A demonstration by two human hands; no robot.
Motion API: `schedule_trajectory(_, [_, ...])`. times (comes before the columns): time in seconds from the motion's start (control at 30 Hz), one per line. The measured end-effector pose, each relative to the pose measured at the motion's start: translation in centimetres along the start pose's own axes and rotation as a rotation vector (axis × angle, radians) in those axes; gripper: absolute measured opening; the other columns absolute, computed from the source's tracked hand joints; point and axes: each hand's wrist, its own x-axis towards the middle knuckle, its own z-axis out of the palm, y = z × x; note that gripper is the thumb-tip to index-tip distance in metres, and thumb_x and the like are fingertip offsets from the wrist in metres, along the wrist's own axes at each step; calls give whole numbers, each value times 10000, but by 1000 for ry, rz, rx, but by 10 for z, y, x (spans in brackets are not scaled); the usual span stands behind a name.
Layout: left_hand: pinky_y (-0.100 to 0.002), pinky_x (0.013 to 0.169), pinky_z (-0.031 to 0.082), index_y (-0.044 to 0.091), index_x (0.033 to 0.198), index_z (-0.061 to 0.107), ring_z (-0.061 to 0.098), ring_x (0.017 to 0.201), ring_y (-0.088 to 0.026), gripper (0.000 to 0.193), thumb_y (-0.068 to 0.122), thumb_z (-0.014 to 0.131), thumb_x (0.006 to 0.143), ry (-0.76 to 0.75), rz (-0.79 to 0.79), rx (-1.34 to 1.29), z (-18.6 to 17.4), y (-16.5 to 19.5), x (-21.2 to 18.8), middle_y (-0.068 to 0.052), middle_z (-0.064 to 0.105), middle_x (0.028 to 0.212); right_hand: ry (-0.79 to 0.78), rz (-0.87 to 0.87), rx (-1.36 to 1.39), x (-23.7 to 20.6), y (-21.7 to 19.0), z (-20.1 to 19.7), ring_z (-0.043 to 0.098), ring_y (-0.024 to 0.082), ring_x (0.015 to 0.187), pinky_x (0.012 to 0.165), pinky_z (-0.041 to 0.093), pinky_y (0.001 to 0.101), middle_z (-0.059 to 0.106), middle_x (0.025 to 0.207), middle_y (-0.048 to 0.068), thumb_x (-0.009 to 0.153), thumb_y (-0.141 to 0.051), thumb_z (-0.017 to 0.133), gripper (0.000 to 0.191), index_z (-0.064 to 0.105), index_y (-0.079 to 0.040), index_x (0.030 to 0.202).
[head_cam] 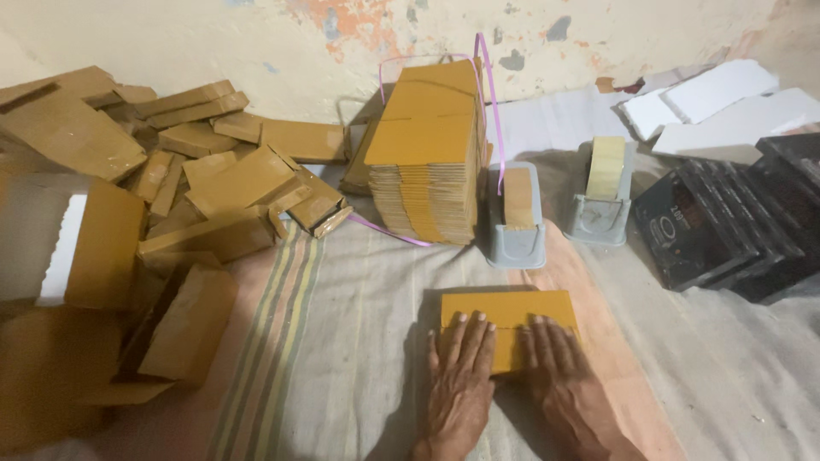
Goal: The person assembles small cardboard boxes by folding the flaps and pressing the edges to form the shape. They repeat this process for multiple boxes, stacking the finished ones nearby.
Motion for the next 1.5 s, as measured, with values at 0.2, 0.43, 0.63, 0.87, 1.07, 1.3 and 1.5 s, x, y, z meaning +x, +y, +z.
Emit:
schedule_trajectory(0.2, [-440, 1232, 217, -80, 1531, 368, 176, 1570, -346, 656, -65, 452, 880, 123, 7, 2, 17, -19, -3, -208, 304, 1656, -185, -70, 86, 30, -36, -6, 378, 520, 1428, 1141, 289, 576, 408, 1506, 372, 876, -255, 559, 699, 407, 146, 1428])
schedule_trajectory(0.43, [-406, 1240, 205, -89, 1522, 335, 162, 1562, -346, 745, 29, 626, 847, 39, -33, 50, 9, -19, -2, -217, 281, 1648, 41, -12, 360, 30, -10, -21, 361, 465, 1421, 1165, 265, 553, 413, 1479, 359, 821, -487, 627, 864, 430, 144, 1377])
schedule_trajectory(0.63, [-417, 1222, 183, -74, 1536, 287, 101, 1545, -329, 1005, 345, 813, 789, -16, -182, -132, -9, 5, 0, -200, 218, 1680, 28, 99, 324, 12, 16, -28, 373, 447, 1412, 1148, 284, 519, 428, 1454, 359, 796, -506, 673, 904, 428, 157, 1359])
schedule_trajectory(0.87, [-457, 1212, 229, -83, 1509, 348, 130, 1564, -356, 844, 390, 713, 913, 85, -151, -171, 3, -2, -2, -212, 267, 1647, 88, 219, 392, 5, 11, -22, 436, 385, 1387, 1154, 321, 491, 515, 1436, 287, 792, -455, 701, 795, 501, 79, 1347])
schedule_trajectory(1.07, [-500, 1259, 206, -82, 1461, 433, 352, 1483, -403, 563, 297, 538, 1059, 97, -239, 111, 33, -9, 49, -259, 453, 1543, -99, 194, 303, 37, 21, 3, 379, 410, 1410, 1183, 249, 486, 448, 1495, 319, 794, -482, 687, 887, 450, 77, 1440])
schedule_trajectory(1.3, [-514, 1191, 221, -36, 1408, 479, 375, 1412, -429, 483, 205, 486, 990, 25, -266, 79, 14, -12, 84, -262, 478, 1472, -155, 194, 187, 72, 24, 34, 556, 402, 1192, 1080, 383, 512, 606, 1268, 220, 791, -340, 619, 617, 563, -69, 1342])
schedule_trajectory(1.5, [-506, 998, 466, 30, 1181, 630, 618, 1138, -342, 334, 258, 411, 1076, -61, -384, -29, -25, 2, 96, -197, 665, 1192, -256, 356, 191, 91, 24, 26, 626, 350, 1066, 967, 461, 469, 678, 1101, 187, 896, -283, 571, 367, 602, -11, 1141])
